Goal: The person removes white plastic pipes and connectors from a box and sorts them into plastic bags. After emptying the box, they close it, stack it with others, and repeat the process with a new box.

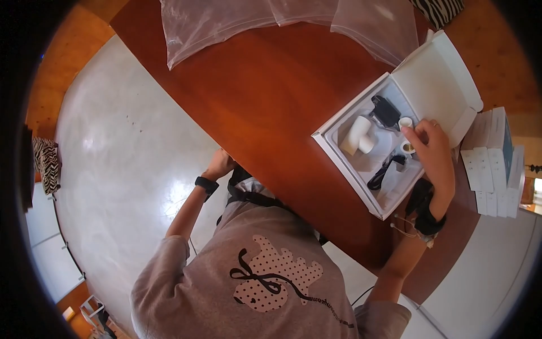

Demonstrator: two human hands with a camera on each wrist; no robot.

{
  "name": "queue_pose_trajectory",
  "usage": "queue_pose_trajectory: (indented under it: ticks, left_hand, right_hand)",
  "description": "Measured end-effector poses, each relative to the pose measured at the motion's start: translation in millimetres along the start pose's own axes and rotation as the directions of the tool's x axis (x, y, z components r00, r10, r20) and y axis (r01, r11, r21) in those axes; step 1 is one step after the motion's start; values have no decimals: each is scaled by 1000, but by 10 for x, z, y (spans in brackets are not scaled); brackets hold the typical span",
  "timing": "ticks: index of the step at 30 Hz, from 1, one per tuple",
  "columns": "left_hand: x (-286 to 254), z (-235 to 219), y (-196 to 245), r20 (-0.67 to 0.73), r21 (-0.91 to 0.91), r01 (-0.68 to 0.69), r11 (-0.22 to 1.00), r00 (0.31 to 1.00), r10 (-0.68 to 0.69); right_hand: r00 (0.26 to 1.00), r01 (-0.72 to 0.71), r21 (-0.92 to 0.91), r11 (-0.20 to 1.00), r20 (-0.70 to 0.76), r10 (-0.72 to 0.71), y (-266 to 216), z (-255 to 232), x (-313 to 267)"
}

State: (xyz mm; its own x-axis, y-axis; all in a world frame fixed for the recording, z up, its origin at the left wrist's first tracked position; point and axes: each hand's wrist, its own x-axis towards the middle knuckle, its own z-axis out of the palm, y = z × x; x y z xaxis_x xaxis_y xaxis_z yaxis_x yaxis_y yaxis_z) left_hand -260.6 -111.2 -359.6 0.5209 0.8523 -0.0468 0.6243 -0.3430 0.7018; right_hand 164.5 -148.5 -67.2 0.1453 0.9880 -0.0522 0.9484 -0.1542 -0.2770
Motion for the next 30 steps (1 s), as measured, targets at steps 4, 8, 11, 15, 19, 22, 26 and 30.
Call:
queue_pose_trajectory:
  ticks: [4, 8, 11, 15, 19, 22, 26, 30]
  left_hand:
    - [13, -10, 55, -71, -236, 57, 970, 995, -75]
    - [40, -117, 28, 8, -175, 42, 984, 999, -41]
    - [3, -67, 16, 12, -53, 18, 998, 1000, -18]
    - [-101, 57, -81, -36, 161, -223, 961, 972, 231]
    - [-197, 164, -124, 35, 293, -284, 913, 957, 287]
    - [-206, 302, -212, 5, 350, -288, 891, 952, 306]
    - [-204, 362, -253, -19, 302, -303, 904, 946, 324]
    - [-197, 372, -332, 11, 298, -288, 910, 954, 298]
  right_hand:
    - [1000, 0, 15, 1000, 4, 0, 41, 16, 10]
    - [1000, -4, 9, 1000, 3, 4, 46, 14, 11]
    - [1000, 10, 0, 1000, -3, -10, 42, 11, 11]
    - [1000, 17, 25, 1000, -18, -17, 77, 26, 9]
    - [998, 56, 15, 998, -29, -56, 84, 32, 10]
    - [998, 62, 22, 998, -34, -61, 99, 35, 13]
    - [998, 54, 43, 998, -34, -52, 87, 37, 11]
    - [999, 38, 52, 998, -36, -36, 65, 39, 6]
